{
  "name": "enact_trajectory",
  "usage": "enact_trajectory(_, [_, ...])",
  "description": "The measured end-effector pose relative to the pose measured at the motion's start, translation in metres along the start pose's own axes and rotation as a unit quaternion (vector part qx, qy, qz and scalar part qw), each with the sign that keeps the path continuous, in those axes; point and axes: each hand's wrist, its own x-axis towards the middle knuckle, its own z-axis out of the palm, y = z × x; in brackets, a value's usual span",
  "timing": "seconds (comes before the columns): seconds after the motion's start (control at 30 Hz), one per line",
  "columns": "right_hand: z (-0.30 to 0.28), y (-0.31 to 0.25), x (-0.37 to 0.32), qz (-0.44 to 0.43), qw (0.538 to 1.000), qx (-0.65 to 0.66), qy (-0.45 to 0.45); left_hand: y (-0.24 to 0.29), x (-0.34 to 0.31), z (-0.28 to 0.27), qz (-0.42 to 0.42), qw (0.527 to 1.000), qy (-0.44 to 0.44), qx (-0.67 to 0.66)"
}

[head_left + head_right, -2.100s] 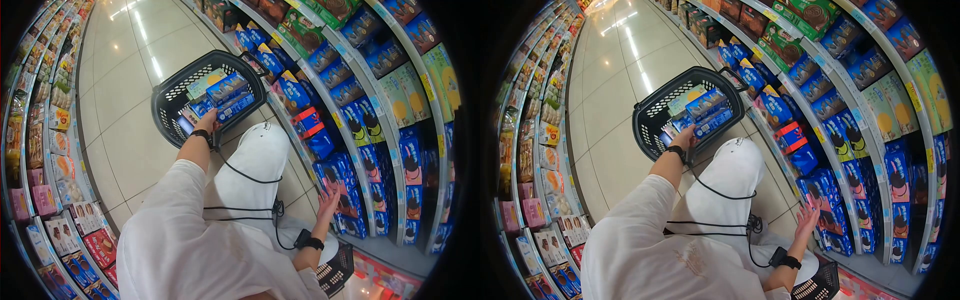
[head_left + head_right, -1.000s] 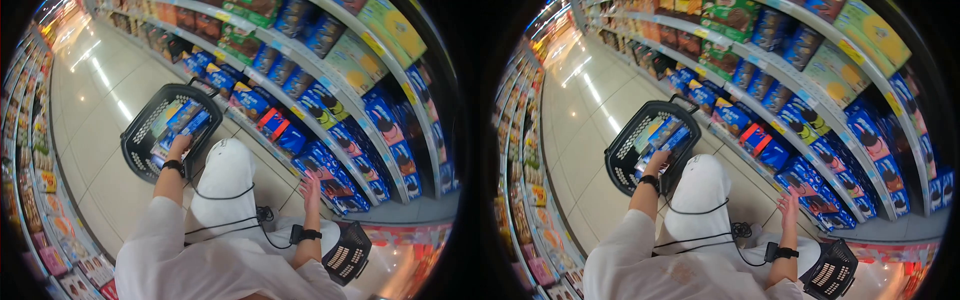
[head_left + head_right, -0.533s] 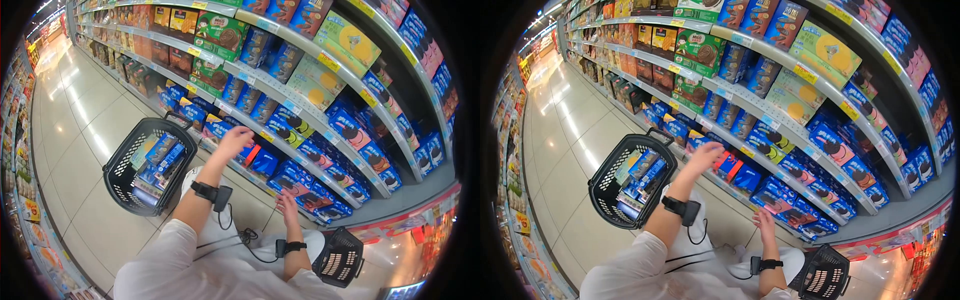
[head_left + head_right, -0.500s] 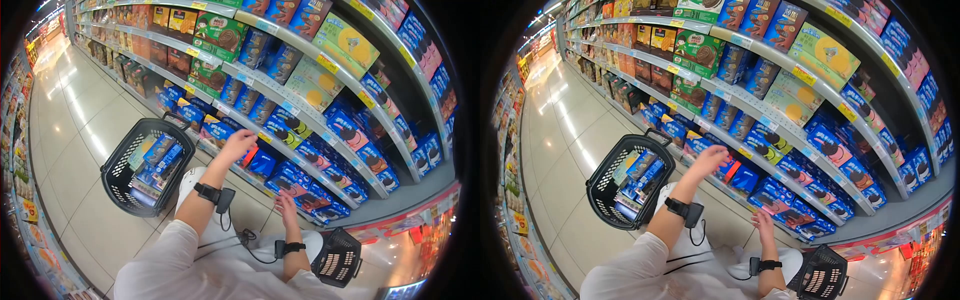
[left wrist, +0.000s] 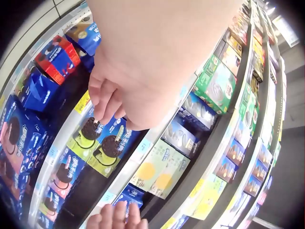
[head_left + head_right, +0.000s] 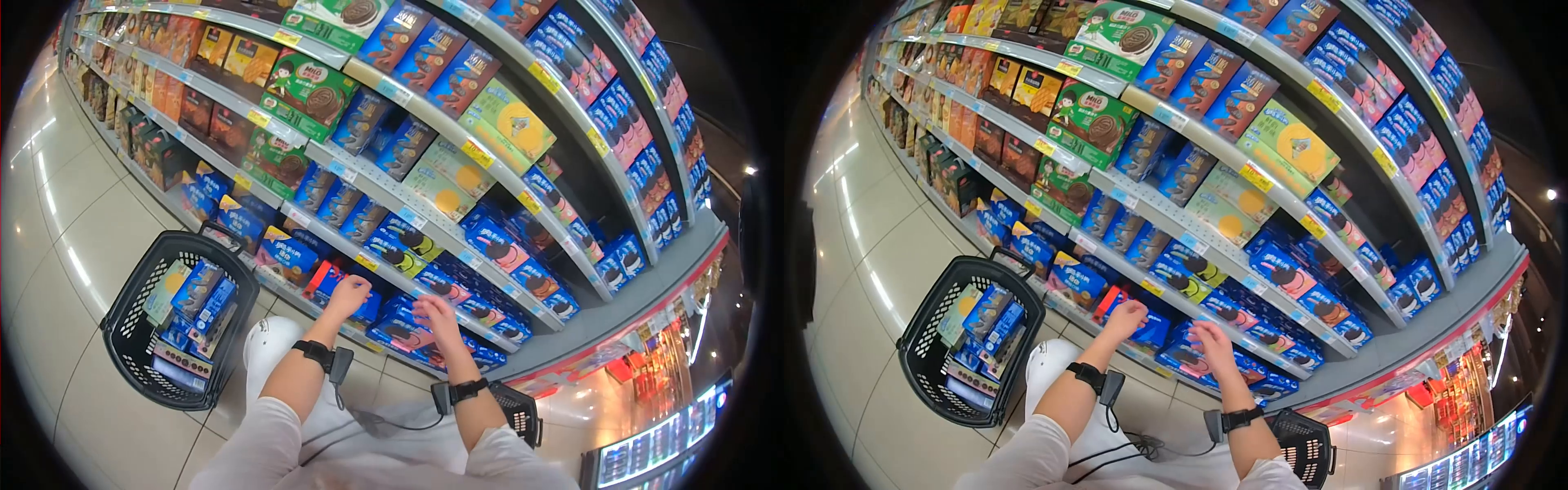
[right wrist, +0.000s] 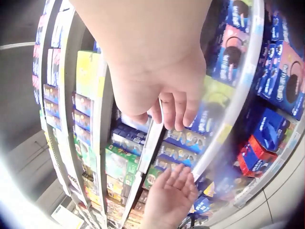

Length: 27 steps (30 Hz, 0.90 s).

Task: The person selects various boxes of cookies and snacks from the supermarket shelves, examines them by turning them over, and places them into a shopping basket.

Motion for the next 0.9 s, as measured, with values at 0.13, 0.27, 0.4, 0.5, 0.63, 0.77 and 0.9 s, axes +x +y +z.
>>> enact_trajectory(0.13, [0.022, -0.039, 0.036, -0.083, 0.995, -0.035, -0.050, 0.007, 0.001, -0.009, 0.001, 1.000, 0.027, -0.010])
enact_trajectory(0.27, [0.046, -0.084, 0.061, -0.175, 0.974, -0.120, -0.085, 0.003, 0.004, -0.022, 0.008, 0.999, 0.045, -0.024])
enact_trajectory(0.4, [0.050, -0.108, 0.092, -0.233, 0.948, -0.199, -0.088, 0.012, 0.000, -0.036, 0.017, 0.997, 0.074, 0.014])
enact_trajectory(0.5, [0.040, -0.106, 0.119, -0.256, 0.928, -0.264, -0.066, 0.014, -0.001, -0.043, 0.001, 0.996, 0.078, 0.046])
enact_trajectory(0.63, [0.015, -0.085, 0.153, -0.282, 0.886, -0.367, -0.001, -0.013, 0.014, -0.050, 0.023, 0.993, 0.062, 0.102])
enact_trajectory(0.77, [-0.008, -0.070, 0.180, -0.384, 0.778, -0.489, 0.087, 0.004, 0.004, -0.046, -0.006, 0.996, 0.042, 0.084])
enact_trajectory(0.9, [-0.024, -0.058, 0.197, -0.397, 0.703, -0.575, 0.129, 0.004, 0.005, -0.038, -0.013, 0.996, 0.012, 0.093])
